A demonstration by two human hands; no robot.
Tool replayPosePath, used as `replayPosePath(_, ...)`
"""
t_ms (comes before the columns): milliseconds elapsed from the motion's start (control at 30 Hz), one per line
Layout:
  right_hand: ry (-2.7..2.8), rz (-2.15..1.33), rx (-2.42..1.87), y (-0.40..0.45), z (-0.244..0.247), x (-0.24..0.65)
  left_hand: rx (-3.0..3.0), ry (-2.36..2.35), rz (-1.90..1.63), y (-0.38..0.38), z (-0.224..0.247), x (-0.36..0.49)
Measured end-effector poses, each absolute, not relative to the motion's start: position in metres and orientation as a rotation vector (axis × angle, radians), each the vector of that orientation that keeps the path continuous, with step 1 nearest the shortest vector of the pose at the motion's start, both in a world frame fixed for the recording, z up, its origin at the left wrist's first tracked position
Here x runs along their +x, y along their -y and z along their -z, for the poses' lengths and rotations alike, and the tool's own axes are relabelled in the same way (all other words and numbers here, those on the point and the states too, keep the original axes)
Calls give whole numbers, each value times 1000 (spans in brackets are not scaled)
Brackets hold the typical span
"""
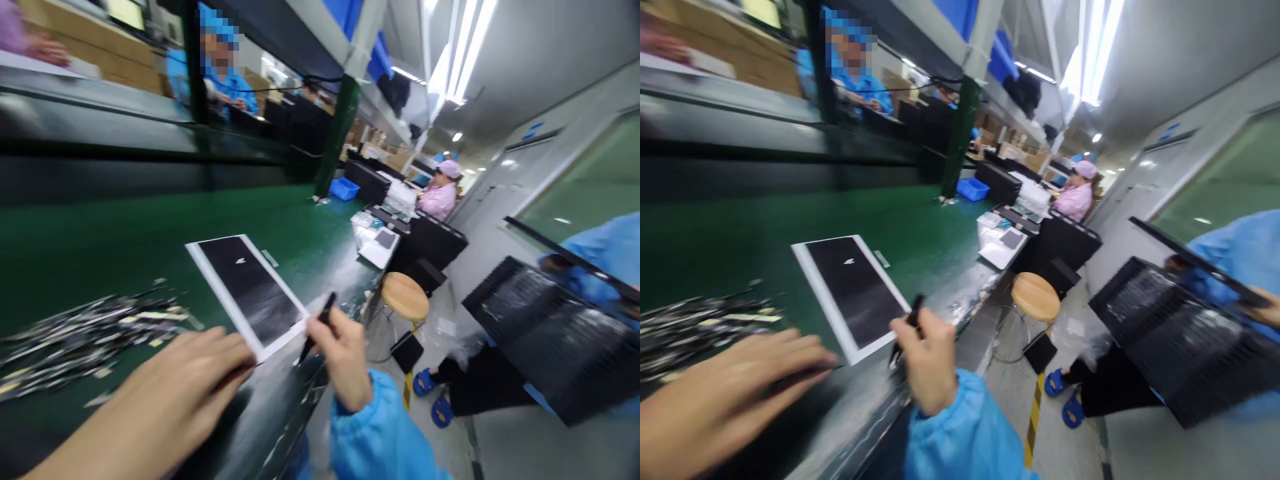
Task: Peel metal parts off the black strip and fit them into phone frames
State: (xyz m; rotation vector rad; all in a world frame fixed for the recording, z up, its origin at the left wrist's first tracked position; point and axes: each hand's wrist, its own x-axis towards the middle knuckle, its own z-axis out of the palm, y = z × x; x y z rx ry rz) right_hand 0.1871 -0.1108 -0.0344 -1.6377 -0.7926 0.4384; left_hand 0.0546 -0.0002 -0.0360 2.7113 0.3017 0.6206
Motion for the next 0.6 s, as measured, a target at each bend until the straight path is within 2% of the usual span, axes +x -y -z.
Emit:
replayPosePath(100,755,-464,-1653,116,47,203,2815,-331,-232,8,21,62)
replayPosePath(167,743,-494,-1669,118,54,213,2873,-354,-154,9,18,70)
replayPosePath(600,725,-410,-1728,106,59,224,2943,-173,-59,9,46,66)
